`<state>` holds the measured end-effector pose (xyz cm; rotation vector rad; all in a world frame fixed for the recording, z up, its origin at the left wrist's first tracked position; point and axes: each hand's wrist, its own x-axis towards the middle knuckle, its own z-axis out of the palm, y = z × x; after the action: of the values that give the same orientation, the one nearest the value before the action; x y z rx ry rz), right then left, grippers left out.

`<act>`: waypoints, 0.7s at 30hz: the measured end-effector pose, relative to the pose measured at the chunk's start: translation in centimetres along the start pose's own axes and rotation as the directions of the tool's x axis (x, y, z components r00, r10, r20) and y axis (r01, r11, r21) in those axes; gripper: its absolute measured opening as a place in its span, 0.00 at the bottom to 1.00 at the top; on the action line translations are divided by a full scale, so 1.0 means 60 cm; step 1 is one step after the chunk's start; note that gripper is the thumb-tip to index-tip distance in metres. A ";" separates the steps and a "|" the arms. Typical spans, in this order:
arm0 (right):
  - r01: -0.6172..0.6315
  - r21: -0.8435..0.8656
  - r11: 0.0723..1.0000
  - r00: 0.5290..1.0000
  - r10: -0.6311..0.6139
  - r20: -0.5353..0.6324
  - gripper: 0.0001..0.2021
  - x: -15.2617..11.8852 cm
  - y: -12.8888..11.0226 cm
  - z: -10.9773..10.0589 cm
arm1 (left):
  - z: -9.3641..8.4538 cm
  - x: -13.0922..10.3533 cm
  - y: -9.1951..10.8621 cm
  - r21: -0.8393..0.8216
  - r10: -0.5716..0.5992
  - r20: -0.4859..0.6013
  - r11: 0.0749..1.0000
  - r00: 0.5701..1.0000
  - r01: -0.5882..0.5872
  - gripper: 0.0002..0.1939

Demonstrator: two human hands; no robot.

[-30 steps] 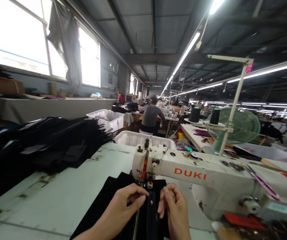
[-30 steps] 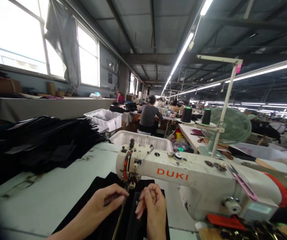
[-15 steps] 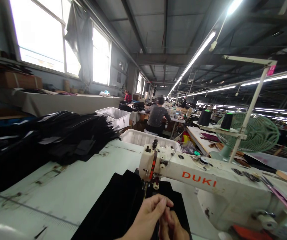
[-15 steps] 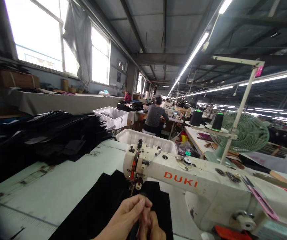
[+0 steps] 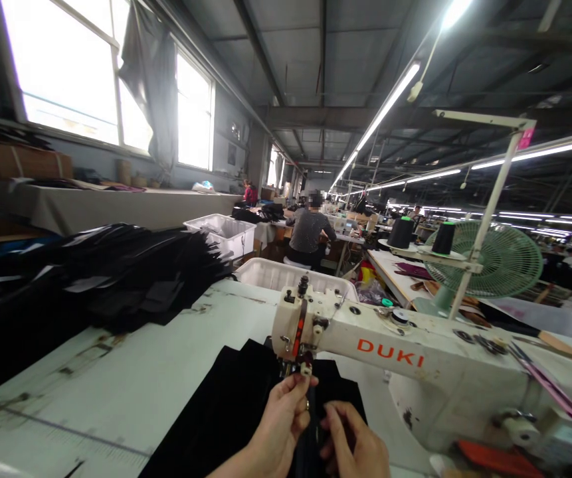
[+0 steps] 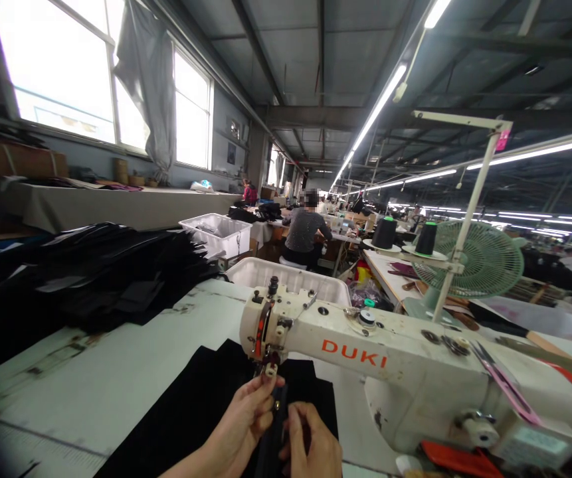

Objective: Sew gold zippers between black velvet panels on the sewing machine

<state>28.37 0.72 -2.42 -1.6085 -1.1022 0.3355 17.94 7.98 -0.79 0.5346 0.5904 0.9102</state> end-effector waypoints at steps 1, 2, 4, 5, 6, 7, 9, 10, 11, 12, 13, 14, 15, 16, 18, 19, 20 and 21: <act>-0.002 0.003 1.000 0.999 0.002 -0.034 0.26 0.008 -0.012 -0.003 | -0.001 -0.001 0.001 0.003 -0.002 0.006 1.000 1.000 0.002 0.29; 0.002 -0.003 1.000 0.998 -0.002 -0.062 0.25 0.018 -0.025 -0.006 | -0.001 -0.001 0.002 0.006 -0.001 0.010 1.000 1.000 0.001 0.29; 0.042 -0.052 0.998 0.994 -0.047 -0.099 0.25 0.040 -0.056 -0.009 | -0.002 -0.001 0.003 0.011 0.007 0.016 1.000 1.000 -0.007 0.27; 0.080 -0.097 0.992 0.989 -0.092 -0.116 0.26 0.050 -0.071 -0.008 | -0.001 0.000 0.002 0.012 0.010 0.018 1.000 1.000 -0.010 0.26; 0.127 -0.152 0.980 0.979 -0.148 -0.138 0.27 0.060 -0.084 -0.006 | -0.001 0.000 0.002 0.013 0.012 0.017 1.000 1.000 -0.012 0.25; 0.173 -0.213 0.962 0.965 -0.208 -0.156 0.28 0.067 -0.096 -0.002 | -0.001 0.001 0.001 0.013 0.013 0.015 1.000 1.000 -0.013 0.23; 0.236 -0.309 0.921 0.936 -0.301 -0.181 0.29 0.076 -0.111 0.007 | -0.001 0.003 -0.001 0.006 0.016 -0.003 1.000 1.000 -0.016 0.20; 0.251 -0.334 0.909 0.929 -0.323 -0.180 0.30 0.079 -0.114 0.012 | -0.001 0.005 -0.002 0.000 0.019 -0.015 1.000 1.000 -0.019 0.19; 0.260 -0.342 0.903 0.927 -0.332 -0.173 0.29 0.080 -0.116 0.015 | -0.002 0.007 -0.003 -0.007 0.023 -0.028 1.000 0.999 -0.023 0.19; 0.265 -0.338 0.903 0.929 -0.333 -0.161 0.28 0.080 -0.115 0.017 | -0.004 0.009 -0.002 -0.014 0.026 -0.038 1.000 0.999 -0.026 0.19; 0.267 -0.328 0.906 0.932 -0.329 -0.151 0.27 0.081 -0.114 0.017 | -0.006 0.011 -0.002 -0.020 0.028 -0.042 0.999 0.999 -0.029 0.20; 0.265 -0.314 0.912 0.937 -0.320 -0.141 0.25 0.081 -0.113 0.016 | -0.007 0.013 -0.001 -0.025 0.029 -0.042 0.999 0.999 -0.030 0.21; 0.256 -0.298 0.920 0.943 -0.305 -0.132 0.24 0.082 -0.112 0.013 | -0.009 0.014 0.000 -0.028 0.029 -0.038 0.999 0.999 -0.030 0.22; 0.241 -0.277 0.930 0.950 -0.284 -0.128 0.22 0.082 -0.112 0.010 | -0.011 0.015 0.001 -0.029 0.030 -0.032 0.999 0.999 -0.031 0.22; 0.200 -0.233 0.952 0.964 -0.234 -0.127 0.20 0.084 -0.113 0.005 | -0.013 0.014 0.004 -0.031 0.036 -0.026 0.999 0.999 -0.037 0.23; 0.185 -0.216 0.959 0.969 -0.216 -0.124 0.20 0.085 -0.115 0.003 | -0.014 0.014 0.006 -0.032 0.042 -0.025 0.999 0.999 -0.043 0.23; 0.180 -0.206 0.962 0.971 -0.208 -0.119 0.19 0.085 -0.117 0.002 | -0.015 0.013 0.008 -0.033 0.048 -0.024 0.998 0.999 -0.049 0.24; 0.185 -0.203 0.961 0.971 -0.210 -0.110 0.19 0.085 -0.118 0.001 | -0.016 0.012 0.010 -0.034 0.057 -0.025 0.998 0.998 -0.058 0.24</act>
<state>27.65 4.53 5.43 -1.6453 -1.2110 -0.0105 17.30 9.08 -1.26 0.5123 0.5820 0.9804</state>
